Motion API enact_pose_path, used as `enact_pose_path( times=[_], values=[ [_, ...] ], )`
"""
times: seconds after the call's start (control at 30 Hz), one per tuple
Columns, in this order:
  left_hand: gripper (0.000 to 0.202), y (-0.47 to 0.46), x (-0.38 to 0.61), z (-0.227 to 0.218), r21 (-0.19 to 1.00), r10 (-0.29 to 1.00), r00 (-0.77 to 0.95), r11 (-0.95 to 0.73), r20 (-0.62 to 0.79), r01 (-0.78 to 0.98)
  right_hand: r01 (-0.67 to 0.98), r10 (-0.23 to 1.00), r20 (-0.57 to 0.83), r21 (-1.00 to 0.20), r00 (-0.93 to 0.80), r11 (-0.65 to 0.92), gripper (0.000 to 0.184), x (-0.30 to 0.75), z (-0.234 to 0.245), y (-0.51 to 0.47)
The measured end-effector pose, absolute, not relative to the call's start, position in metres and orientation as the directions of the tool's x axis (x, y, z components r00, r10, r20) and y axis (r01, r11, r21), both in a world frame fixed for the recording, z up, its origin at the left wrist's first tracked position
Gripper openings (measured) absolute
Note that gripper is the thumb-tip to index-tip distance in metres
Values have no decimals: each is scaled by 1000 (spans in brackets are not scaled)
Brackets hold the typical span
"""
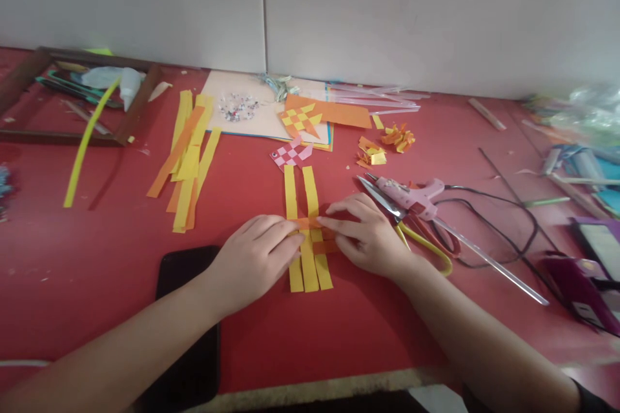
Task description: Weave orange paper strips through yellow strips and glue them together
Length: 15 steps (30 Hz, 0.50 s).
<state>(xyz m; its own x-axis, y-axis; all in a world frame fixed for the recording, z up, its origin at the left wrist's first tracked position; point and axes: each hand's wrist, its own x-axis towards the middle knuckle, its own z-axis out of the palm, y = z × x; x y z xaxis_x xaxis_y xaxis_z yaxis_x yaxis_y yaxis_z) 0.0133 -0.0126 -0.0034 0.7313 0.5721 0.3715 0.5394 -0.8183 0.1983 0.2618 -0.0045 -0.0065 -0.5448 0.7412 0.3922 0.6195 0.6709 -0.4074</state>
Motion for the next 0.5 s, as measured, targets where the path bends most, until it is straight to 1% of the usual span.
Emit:
enact_pose_path(
  times=[0.1, 0.23, 0.3, 0.43, 0.5],
  values=[
    [17, -13, 12, 1, 222, 604, 675, -792, 423, 569, 619, 738, 403, -403, -541, 674, 31, 260, -8, -5],
    [11, -17, 10, 5, 169, 621, 651, -767, 436, 619, 628, 744, 408, -401, -529, 667, 22, 257, -10, -6],
    [11, -20, 11, 7, 149, 581, 682, -799, 444, 583, 633, 747, 402, -399, -529, 663, 21, 256, -10, -6],
    [15, -25, 14, 9, 117, 449, 763, -885, 464, 450, 638, 748, 398, -393, -531, 662, 21, 256, -10, -7],
    [18, -26, 15, 10, 111, 424, 773, -898, 471, 426, 638, 749, 396, -394, -532, 661, 22, 256, -11, -7]
  ],
)
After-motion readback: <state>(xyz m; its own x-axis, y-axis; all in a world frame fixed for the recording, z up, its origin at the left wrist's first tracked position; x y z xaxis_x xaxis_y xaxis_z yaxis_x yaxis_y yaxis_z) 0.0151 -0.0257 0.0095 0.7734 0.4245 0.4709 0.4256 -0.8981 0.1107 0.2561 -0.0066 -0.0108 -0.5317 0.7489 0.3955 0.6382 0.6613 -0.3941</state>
